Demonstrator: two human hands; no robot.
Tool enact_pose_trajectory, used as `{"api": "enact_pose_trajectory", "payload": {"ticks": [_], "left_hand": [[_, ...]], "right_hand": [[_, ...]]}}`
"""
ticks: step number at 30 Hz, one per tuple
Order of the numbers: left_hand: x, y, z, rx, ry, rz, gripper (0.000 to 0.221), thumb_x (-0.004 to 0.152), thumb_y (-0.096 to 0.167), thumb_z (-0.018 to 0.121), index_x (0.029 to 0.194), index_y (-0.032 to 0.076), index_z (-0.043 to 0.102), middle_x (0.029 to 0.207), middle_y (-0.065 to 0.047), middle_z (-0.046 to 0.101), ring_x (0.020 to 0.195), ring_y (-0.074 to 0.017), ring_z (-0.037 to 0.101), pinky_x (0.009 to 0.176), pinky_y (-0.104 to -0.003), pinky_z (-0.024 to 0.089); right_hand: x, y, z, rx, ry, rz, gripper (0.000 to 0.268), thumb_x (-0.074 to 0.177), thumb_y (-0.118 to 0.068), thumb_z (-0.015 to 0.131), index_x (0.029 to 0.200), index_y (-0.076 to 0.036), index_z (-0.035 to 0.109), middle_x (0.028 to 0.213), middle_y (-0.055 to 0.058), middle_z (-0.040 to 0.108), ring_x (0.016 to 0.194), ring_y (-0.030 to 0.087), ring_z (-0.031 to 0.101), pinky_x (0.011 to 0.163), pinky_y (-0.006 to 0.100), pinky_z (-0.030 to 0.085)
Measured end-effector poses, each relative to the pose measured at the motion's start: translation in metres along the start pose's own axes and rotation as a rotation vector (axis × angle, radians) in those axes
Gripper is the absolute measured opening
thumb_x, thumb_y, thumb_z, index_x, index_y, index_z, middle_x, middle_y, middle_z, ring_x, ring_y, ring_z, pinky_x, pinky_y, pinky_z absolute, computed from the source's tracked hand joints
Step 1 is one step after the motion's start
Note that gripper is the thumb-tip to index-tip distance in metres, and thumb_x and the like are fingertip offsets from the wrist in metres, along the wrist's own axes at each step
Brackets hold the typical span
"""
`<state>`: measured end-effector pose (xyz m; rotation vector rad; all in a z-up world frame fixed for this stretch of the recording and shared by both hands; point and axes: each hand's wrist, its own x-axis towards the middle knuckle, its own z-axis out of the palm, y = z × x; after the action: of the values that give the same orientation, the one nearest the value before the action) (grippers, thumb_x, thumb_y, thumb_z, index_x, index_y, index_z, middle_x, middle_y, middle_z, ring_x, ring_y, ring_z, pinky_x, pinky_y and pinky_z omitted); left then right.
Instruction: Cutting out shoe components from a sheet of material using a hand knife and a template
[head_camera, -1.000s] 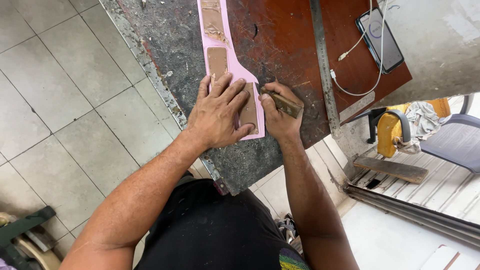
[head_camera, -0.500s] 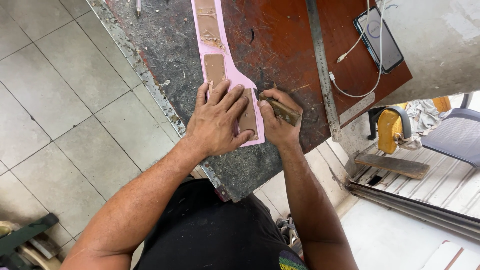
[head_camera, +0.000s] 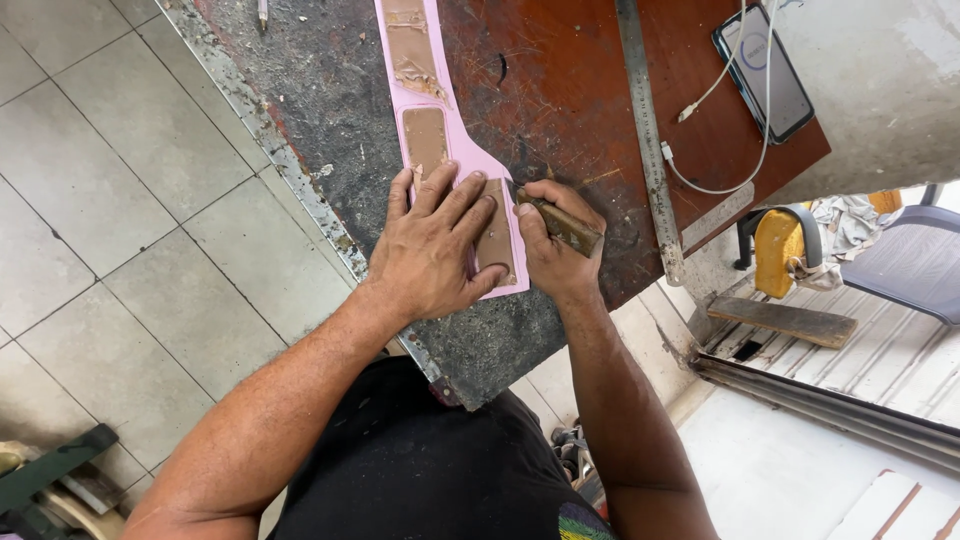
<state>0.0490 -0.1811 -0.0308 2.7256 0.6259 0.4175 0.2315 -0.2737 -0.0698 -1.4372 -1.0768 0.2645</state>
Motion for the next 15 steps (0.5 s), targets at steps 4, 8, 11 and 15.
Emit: {"api": "enact_pose_trajectory", "payload": {"ticks": [4, 8, 11, 15], "left_hand": [[0.001, 0.001, -0.002, -0.011, -0.038, -0.014, 0.076, 0.086, 0.066, 0.061, 0.14, 0.014, 0.058, 0.151, -0.012, 0.052, 0.146, -0.0368, 0.035, 0.116, -0.066, 0.017], [0.002, 0.002, -0.004, 0.007, -0.075, -0.023, 0.077, 0.086, 0.066, 0.059, 0.144, 0.015, 0.055, 0.153, -0.012, 0.049, 0.147, -0.0369, 0.033, 0.116, -0.067, 0.016], [0.002, 0.004, -0.003, 0.015, -0.109, -0.037, 0.08, 0.086, 0.067, 0.057, 0.147, 0.015, 0.053, 0.155, -0.013, 0.048, 0.148, -0.037, 0.031, 0.116, -0.067, 0.015], [0.002, 0.005, -0.002, 0.051, -0.12, -0.047, 0.082, 0.085, 0.067, 0.058, 0.148, 0.015, 0.052, 0.156, -0.013, 0.047, 0.149, -0.0368, 0.029, 0.116, -0.067, 0.014]], "right_hand": [[0.0, -0.008, -0.002, -0.055, -0.02, 0.061, 0.014, 0.095, -0.005, 0.07, 0.106, 0.003, 0.073, 0.086, 0.024, 0.073, 0.086, 0.033, 0.076, 0.068, 0.043, 0.062], [0.005, -0.016, -0.002, -0.099, -0.053, 0.108, 0.015, 0.095, -0.008, 0.07, 0.108, -0.001, 0.073, 0.087, 0.023, 0.074, 0.088, 0.034, 0.076, 0.067, 0.045, 0.06], [0.008, -0.025, -0.003, -0.126, -0.082, 0.147, 0.014, 0.094, -0.009, 0.071, 0.106, -0.003, 0.074, 0.088, 0.022, 0.074, 0.089, 0.032, 0.075, 0.068, 0.045, 0.059], [0.009, -0.034, -0.003, -0.169, -0.087, 0.173, 0.014, 0.092, -0.009, 0.072, 0.105, -0.006, 0.076, 0.088, 0.021, 0.076, 0.089, 0.029, 0.075, 0.069, 0.041, 0.059]]}}
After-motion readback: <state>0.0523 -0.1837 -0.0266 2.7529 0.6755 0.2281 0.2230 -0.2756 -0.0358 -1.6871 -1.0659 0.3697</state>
